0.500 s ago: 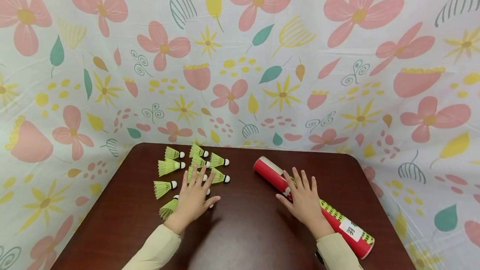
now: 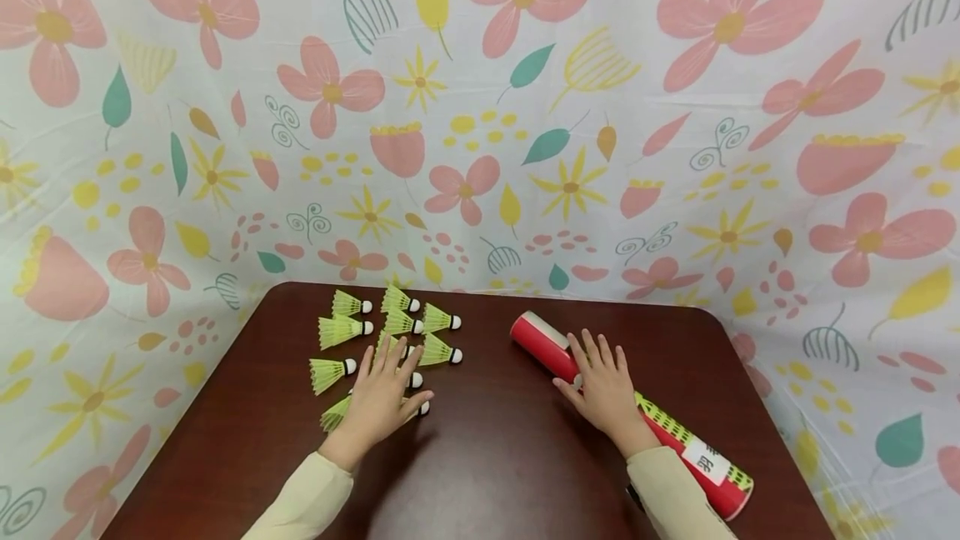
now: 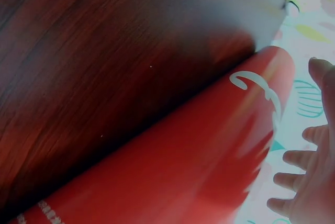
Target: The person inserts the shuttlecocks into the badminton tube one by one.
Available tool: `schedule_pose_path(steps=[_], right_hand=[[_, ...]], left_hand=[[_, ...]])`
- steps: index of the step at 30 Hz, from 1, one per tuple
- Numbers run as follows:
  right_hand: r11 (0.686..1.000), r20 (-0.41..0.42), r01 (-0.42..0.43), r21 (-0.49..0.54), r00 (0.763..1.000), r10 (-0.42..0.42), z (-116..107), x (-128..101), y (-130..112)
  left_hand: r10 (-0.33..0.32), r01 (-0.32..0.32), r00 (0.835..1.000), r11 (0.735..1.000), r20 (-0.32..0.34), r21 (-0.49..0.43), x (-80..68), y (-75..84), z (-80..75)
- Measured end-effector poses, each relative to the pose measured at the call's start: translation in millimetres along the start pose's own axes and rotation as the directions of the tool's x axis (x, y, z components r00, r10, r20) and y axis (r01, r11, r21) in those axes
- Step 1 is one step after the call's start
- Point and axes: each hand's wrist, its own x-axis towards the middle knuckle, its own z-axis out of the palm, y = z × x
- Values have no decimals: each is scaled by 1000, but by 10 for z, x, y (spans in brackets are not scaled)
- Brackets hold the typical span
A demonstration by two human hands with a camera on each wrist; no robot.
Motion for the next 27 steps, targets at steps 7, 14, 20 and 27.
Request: schedule_pose_path(steps=[7, 14, 20, 27], right_hand=[[1000, 23, -4, 17, 1000, 4, 62, 49, 1], [1000, 61, 1, -19, 998, 0, 136, 64, 14], [999, 71, 2, -33, 997, 0, 215, 47, 41], [1000, 62, 6, -27, 998, -5, 244, 61, 53]], left_hand=[[-11, 11, 1000, 999, -16, -30, -57, -63, 61], [-26, 24, 999, 998, -43, -56, -195, -138, 134], [-36, 31, 998, 995, -58, -94, -335, -177, 161], [-66, 57, 994, 993, -82, -105, -462, -226, 171]])
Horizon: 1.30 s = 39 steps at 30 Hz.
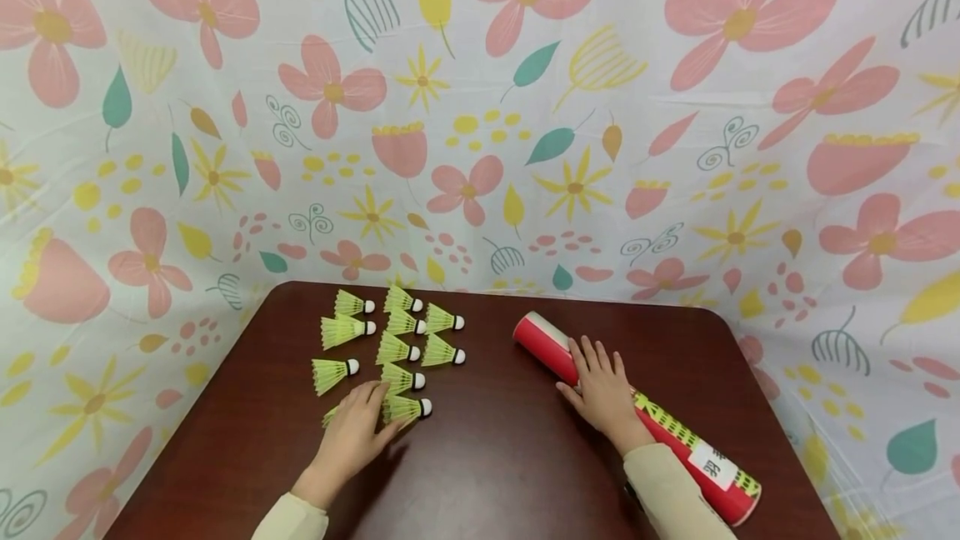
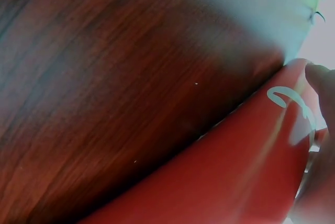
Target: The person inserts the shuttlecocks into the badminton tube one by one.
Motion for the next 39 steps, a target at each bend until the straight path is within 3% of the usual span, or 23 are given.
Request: schedule_pose_path(steps=[5, 19, 39], right_hand=[[1000, -8, 13, -12, 1000, -13, 6, -9, -13], [993, -18, 61, -96, 998, -63, 36, -6, -30], [994, -30, 71, -85, 997, -74, 31, -11, -52]], left_hand=[[22, -21, 999, 1000, -35, 14, -67, -27, 49], [-69, 74, 995, 995, 78, -67, -76, 5, 143], [-98, 111, 991, 984, 95, -140, -69, 21, 181]])
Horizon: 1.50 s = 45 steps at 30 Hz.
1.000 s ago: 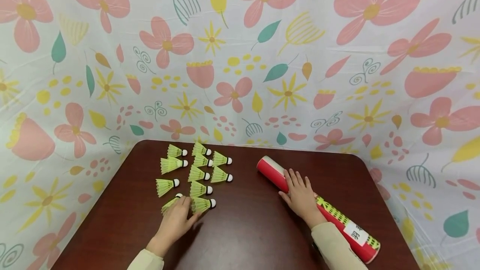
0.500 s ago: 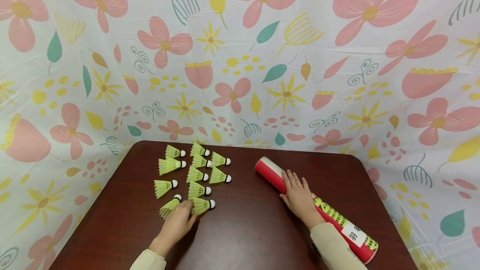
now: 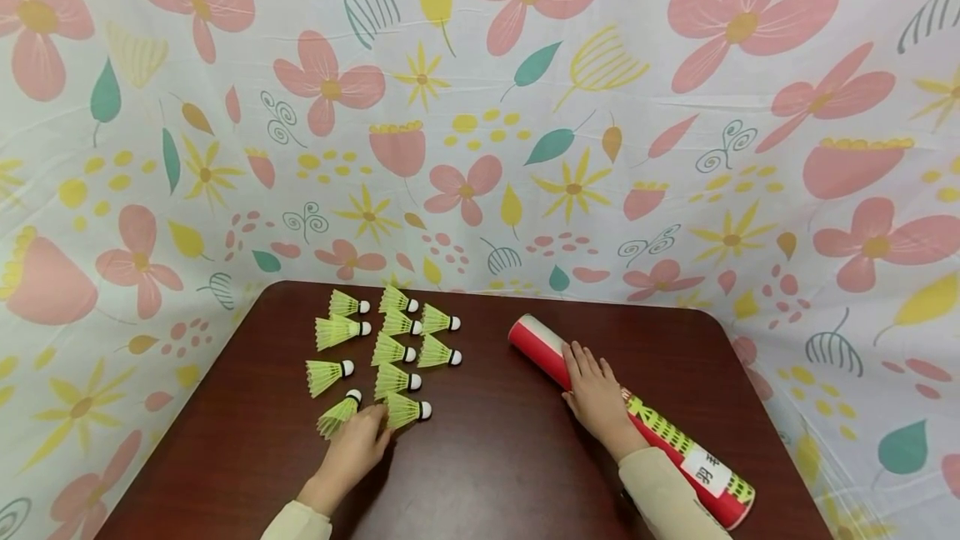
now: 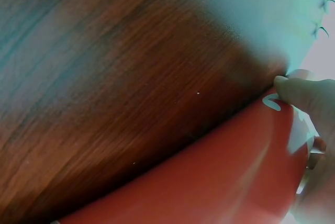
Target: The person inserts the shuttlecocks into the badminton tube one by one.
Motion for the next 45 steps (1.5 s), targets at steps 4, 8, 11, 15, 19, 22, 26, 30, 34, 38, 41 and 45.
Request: schedule_pose_path(steps=[4, 8, 11, 15, 19, 22, 26, 30, 34, 38, 41, 45], right_hand=[[1000, 7, -2, 23, 1000, 2, -18, -2, -17], [999, 4, -2, 36, 1000, 2, -29, -2, -35], [999, -2, -3, 44, 1000, 3, -42, -4, -51], [998, -4, -6, 68, 1000, 6, -55, -6, -69], [997, 14, -13, 79, 1000, 12, -52, -9, -72], [996, 25, -20, 83, 1000, 18, -55, -13, -69], [997, 22, -24, 75, 1000, 22, -69, -17, -55], [998, 15, -10, 58, 1000, 9, -98, -9, -53], [999, 9, 4, 45, 1000, -4, -146, 16, -66], [999, -4, 22, 47, 1000, -22, -207, 27, -97], [998, -19, 44, 40, 999, -43, -270, 30, -125], [997, -50, 75, 22, 996, -74, -354, 55, -156]], left_hand=[[-3, 3, 1000, 1000, 3, -7, 3, 0, -3], [-8, 8, 1000, 1000, -2, -20, -2, -5, 3], [-6, 5, 1000, 1000, -19, -30, -10, -13, 18], [-7, 5, 999, 999, -38, -41, -19, -18, 30], [-2, -1, 998, 999, -56, -50, -25, -16, 38], [16, -21, 997, 998, -80, -59, -25, -12, 36], [33, -40, 994, 997, -106, -70, -25, -6, 21], [33, -42, 993, 996, -113, -79, -28, 3, 2], [48, -61, 989, 994, -139, -90, -15, 25, -22], [71, -86, 983, 993, -169, -86, -3, 39, -40], [67, -81, 984, 994, -163, -80, 11, 41, -56], [55, -71, 984, 993, -169, -91, 47, 44, -95]])
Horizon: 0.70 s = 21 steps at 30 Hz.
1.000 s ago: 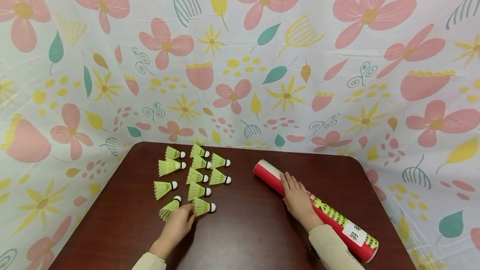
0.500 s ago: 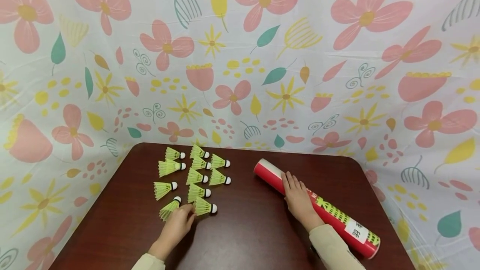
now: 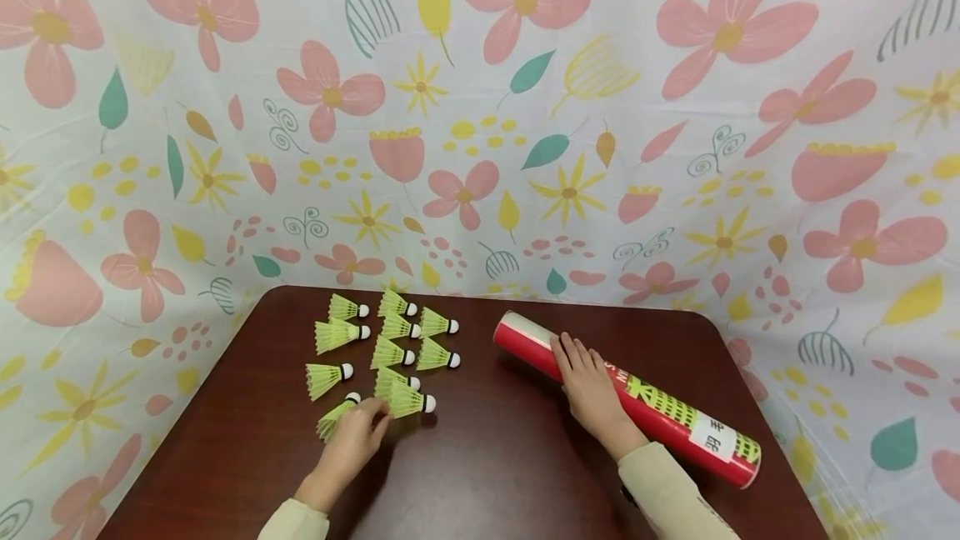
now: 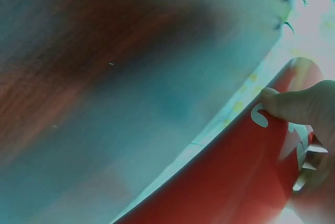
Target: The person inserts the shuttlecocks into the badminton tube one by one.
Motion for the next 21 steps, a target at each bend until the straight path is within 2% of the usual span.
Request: schedule_pose_path(steps=[10, 21], right_hand=[[996, -43, 74, 48, 996, -72, -187, 63, -72], [990, -79, 103, 96, 992, -95, -312, 47, -161]], left_hand=[[61, -69, 988, 996, -139, -55, 99, -2, -67], [-2, -17, 991, 990, -133, -141, 259, 44, -158]])
